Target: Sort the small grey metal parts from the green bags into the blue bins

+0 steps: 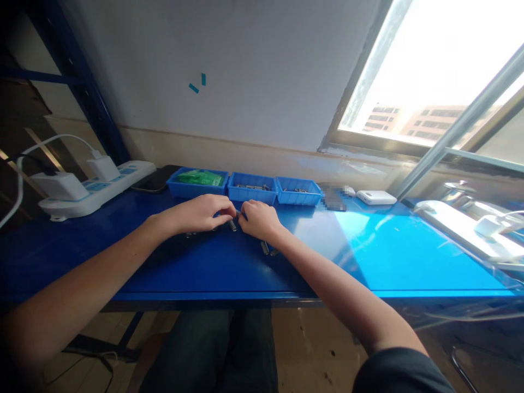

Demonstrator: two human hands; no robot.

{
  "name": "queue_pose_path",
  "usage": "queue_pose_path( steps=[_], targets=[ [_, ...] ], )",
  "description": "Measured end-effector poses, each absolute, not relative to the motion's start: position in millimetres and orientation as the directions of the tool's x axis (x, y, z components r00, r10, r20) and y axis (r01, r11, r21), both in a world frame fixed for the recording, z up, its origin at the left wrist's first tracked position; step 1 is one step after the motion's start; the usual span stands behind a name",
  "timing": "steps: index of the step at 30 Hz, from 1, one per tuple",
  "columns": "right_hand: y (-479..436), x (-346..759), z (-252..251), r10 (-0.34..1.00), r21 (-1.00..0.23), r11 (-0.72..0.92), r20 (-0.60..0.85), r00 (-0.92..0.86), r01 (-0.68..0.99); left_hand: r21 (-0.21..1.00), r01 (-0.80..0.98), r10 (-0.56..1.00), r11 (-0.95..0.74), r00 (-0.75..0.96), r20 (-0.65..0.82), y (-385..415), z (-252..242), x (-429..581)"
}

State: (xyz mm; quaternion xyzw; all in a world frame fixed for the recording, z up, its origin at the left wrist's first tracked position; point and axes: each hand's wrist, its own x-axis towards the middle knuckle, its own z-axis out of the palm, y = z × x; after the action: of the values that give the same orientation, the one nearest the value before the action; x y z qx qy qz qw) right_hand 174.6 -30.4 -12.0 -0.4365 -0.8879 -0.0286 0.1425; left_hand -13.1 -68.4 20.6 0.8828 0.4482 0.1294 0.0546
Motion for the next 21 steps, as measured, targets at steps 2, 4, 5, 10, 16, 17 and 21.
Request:
queue_pose_path(
  steps=[2,4,5,10,16,17,21],
  targets=[
    [-29,175,-9,0.775,-0.074,0.597,0.309,-0.551,0.799,0.204,0.764,0.791,-0.612,0.598,0.13,-70,19,-10],
    [-27,181,0,0.759,-0.102,0.581,0.425,-0.493,0.807,0.193,0.761,0.783,-0.62,0.616,0.087,-70,18,-8],
    [-28,186,7,0.731,-0.123,0.58,0.515,-0.448,0.805,0.184,0.764,0.784,-0.618,0.616,0.078,-70,17,-8],
    [-33,218,48,0.387,-0.254,0.619,0.922,-0.007,0.743,0.178,0.791,0.81,-0.586,0.579,0.093,-71,17,-7],
    [-17,227,48,0.449,-0.279,0.55,0.893,0.002,0.787,0.221,0.793,0.823,-0.569,0.552,0.139,-72,11,0],
    [-14,225,41,0.547,-0.236,0.541,0.828,-0.125,0.807,0.224,0.794,0.825,-0.566,0.544,0.154,-72,11,1],
    [-16,209,19,0.677,-0.158,0.674,0.524,-0.517,0.722,0.238,0.809,0.835,-0.538,0.473,0.279,-70,10,-1]
  ],
)
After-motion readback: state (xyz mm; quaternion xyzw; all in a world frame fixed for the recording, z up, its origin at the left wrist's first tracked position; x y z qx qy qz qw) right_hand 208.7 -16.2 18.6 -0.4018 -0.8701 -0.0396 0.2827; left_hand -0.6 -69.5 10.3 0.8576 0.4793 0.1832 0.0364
